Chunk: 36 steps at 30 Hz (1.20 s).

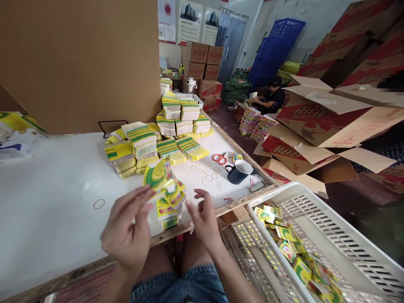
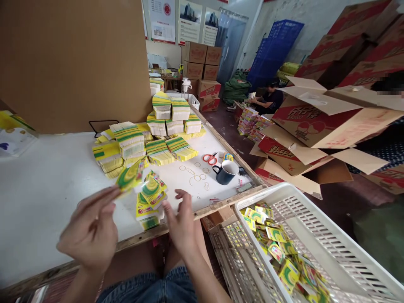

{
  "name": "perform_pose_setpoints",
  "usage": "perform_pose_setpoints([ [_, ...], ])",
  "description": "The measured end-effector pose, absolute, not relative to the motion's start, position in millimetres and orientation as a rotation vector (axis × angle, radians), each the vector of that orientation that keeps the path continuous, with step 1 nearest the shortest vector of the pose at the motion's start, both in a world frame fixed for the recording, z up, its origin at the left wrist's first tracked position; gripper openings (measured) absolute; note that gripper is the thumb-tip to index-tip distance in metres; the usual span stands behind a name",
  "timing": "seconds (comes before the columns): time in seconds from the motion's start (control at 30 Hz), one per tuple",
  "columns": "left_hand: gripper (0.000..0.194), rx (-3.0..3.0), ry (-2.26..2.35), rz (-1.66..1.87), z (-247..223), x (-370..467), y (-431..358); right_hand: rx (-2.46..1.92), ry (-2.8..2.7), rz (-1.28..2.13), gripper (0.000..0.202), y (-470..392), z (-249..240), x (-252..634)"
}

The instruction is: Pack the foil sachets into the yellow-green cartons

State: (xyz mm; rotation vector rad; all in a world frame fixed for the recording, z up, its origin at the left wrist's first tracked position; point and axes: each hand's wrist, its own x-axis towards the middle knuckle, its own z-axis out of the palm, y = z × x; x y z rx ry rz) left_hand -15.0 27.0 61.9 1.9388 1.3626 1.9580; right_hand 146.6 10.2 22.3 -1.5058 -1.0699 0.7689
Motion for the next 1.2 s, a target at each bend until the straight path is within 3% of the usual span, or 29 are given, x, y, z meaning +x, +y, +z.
perform_pose_setpoints([
  [0.07,0.045,2.218,1.147,1.774,46.0,-8.5,13.9,-1.433,-0.980,0.807,0.044,5.1,31.8,161.5],
  [0.17,0.048,2.456,0.820,1.508,20.8,4.3,-3.6,-1.238,-0.920,1.110,0.039,-4.3,45.0,177.3],
  [0.33,0.059,1.669,0.950,1.371,16.1,26.4,-19.4,-1.148,-0.992,1.246,0.026,-22.1,42.7,181.8],
  [0.43,0.047,1.167,0.966,1.070,28.0,38.4,-19.5,-1.345,-1.164,1.005,0.024,-30.6,34.7,183.7],
  [0.53,0.040,0.930,0.904,0.931,33.8,45.6,-16.4,-1.545,-1.406,0.354,0.047,-35.2,36.8,191.1],
  [0.6,0.036,0.869,0.873,0.912,33.1,45.9,-14.3,-1.521,-1.724,0.175,0.060,-36.6,43.3,196.6],
  [0.77,0.034,0.820,0.845,0.906,27.0,33.9,-8.2,-1.384,-2.153,0.299,0.064,-35.0,52.9,202.2],
  [0.97,0.032,0.845,0.871,0.836,35.2,22.6,-5.1,-1.339,-2.139,0.344,0.060,-31.7,50.1,202.9],
  [1.2,0.035,1.007,0.896,0.783,30.4,26.3,-4.6,-1.311,-1.874,0.615,0.040,-33.8,51.1,200.9],
])
